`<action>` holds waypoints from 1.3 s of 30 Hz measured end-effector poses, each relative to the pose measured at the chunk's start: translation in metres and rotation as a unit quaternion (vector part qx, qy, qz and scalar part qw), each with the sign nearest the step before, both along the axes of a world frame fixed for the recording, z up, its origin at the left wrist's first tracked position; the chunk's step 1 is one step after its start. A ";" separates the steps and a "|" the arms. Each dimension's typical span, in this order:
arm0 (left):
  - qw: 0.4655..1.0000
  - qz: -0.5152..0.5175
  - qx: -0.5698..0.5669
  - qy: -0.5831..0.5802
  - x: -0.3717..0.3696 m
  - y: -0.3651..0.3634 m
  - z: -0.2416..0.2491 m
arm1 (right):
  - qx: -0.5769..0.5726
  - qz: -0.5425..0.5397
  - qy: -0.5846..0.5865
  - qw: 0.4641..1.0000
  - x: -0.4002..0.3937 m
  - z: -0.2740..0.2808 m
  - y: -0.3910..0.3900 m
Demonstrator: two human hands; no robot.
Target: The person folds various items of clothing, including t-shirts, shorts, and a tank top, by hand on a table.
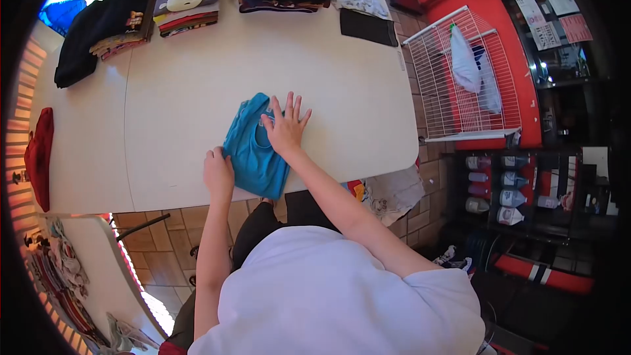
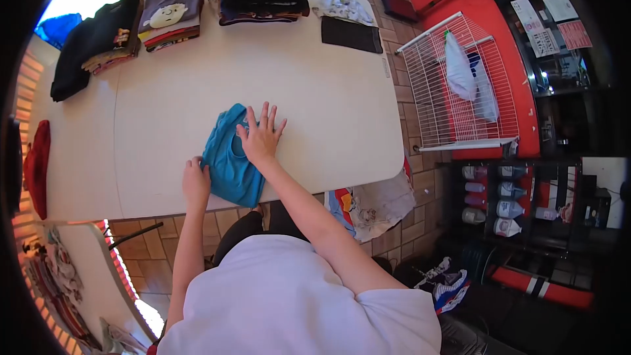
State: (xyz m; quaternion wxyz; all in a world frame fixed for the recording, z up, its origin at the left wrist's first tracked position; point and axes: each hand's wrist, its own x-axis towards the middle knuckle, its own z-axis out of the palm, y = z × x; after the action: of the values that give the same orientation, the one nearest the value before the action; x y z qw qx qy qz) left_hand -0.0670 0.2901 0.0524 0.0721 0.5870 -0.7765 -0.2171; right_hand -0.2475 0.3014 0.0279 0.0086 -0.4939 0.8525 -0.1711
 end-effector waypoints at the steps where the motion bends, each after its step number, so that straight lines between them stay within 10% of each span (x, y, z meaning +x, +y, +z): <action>1: 0.995 0.028 0.095 -0.013 0.005 0.006 0.003 | 0.000 -0.009 -0.001 1.000 -0.006 -0.007 0.005; 4: 0.983 -0.015 0.165 -0.077 -0.002 0.020 0.022 | 0.000 0.103 0.005 0.995 -0.027 -0.016 -0.001; 6: 1.000 -0.013 -0.005 0.001 -0.024 0.019 0.027 | 0.035 0.197 -0.012 0.980 -0.043 -0.012 -0.014; 11: 0.978 -0.082 -0.186 0.054 -0.066 -0.005 -0.013 | -0.058 0.040 -0.020 0.997 -0.012 0.002 0.010; 39: 0.967 -0.134 -0.192 -0.105 -0.096 -0.030 -0.041 | 0.023 0.161 -0.041 0.986 -0.036 -0.015 0.005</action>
State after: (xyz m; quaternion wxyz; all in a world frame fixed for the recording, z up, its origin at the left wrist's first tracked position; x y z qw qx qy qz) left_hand -0.1627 0.2599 0.0112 0.0719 0.4725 -0.8784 -0.0088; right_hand -0.2836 0.3065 0.0125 0.0823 -0.6170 0.7645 -0.1677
